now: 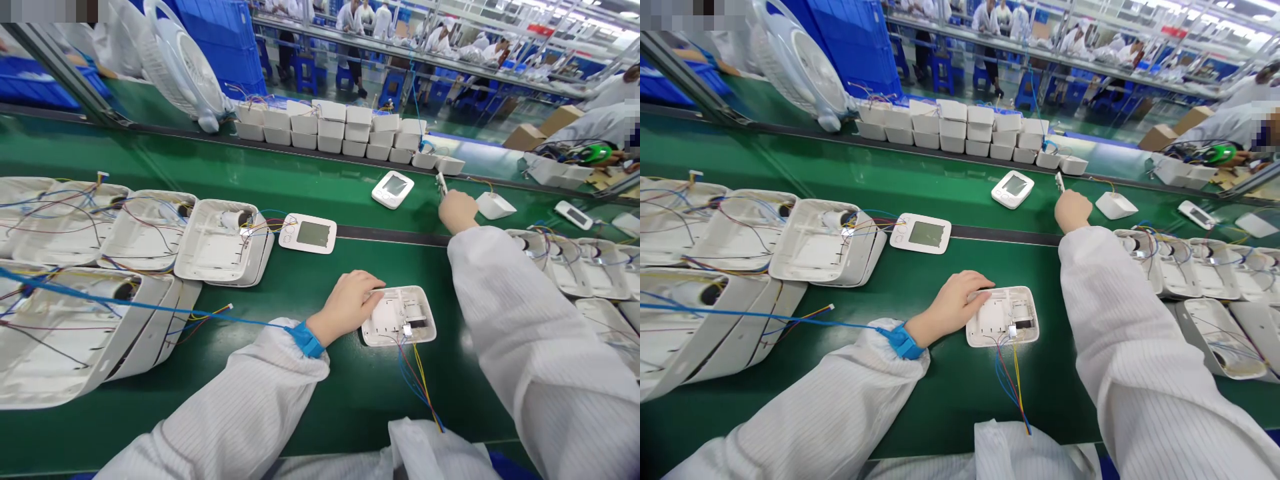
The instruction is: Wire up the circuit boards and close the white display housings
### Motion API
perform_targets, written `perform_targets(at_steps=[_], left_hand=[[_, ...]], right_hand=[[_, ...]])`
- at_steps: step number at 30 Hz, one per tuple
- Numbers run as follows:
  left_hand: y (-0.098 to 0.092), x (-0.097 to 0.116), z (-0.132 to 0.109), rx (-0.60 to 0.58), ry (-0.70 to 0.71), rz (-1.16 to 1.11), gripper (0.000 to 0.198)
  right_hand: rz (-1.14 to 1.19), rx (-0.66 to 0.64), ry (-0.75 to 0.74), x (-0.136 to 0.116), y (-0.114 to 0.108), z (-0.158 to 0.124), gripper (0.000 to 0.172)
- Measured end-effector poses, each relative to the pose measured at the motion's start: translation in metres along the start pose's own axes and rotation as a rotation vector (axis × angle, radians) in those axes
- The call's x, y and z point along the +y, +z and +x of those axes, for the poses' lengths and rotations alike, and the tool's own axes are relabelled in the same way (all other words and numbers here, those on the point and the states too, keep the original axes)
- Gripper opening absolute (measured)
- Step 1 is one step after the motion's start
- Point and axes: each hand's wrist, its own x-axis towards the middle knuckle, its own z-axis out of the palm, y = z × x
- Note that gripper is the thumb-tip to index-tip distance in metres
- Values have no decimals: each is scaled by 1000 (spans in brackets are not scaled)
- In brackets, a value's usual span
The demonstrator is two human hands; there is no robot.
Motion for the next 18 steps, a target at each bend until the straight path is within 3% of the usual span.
perform_targets(at_steps=[3,6,9,10,11,14,15,16,18], left_hand=[[-3,1,0,157,-35,-151,21],[-3,3,-2,254,-25,-344,33],[3,6,-11,205,10,-667,53],[6,9,-15,169,-24,-787,53],[8,12,-19,133,-89,-899,52],[11,23,-26,46,-338,-1201,55],[10,27,-26,23,-385,-1288,59],[9,30,-25,6,-405,-1363,63],[5,35,-20,1,-389,-1463,64]], right_hand=[[228,76,-22,-8,-22,-37,40],[457,58,-118,-11,-30,-112,44],[883,-179,-284,-14,-32,-195,38],[906,-297,-332,-14,-34,-217,36],[872,-335,-373,-12,-38,-235,34],[680,-220,-361,2,-53,-267,29],[633,-234,-319,9,-59,-274,28],[615,-318,-277,17,-64,-279,29],[687,-660,-264,31,-73,-292,37]])
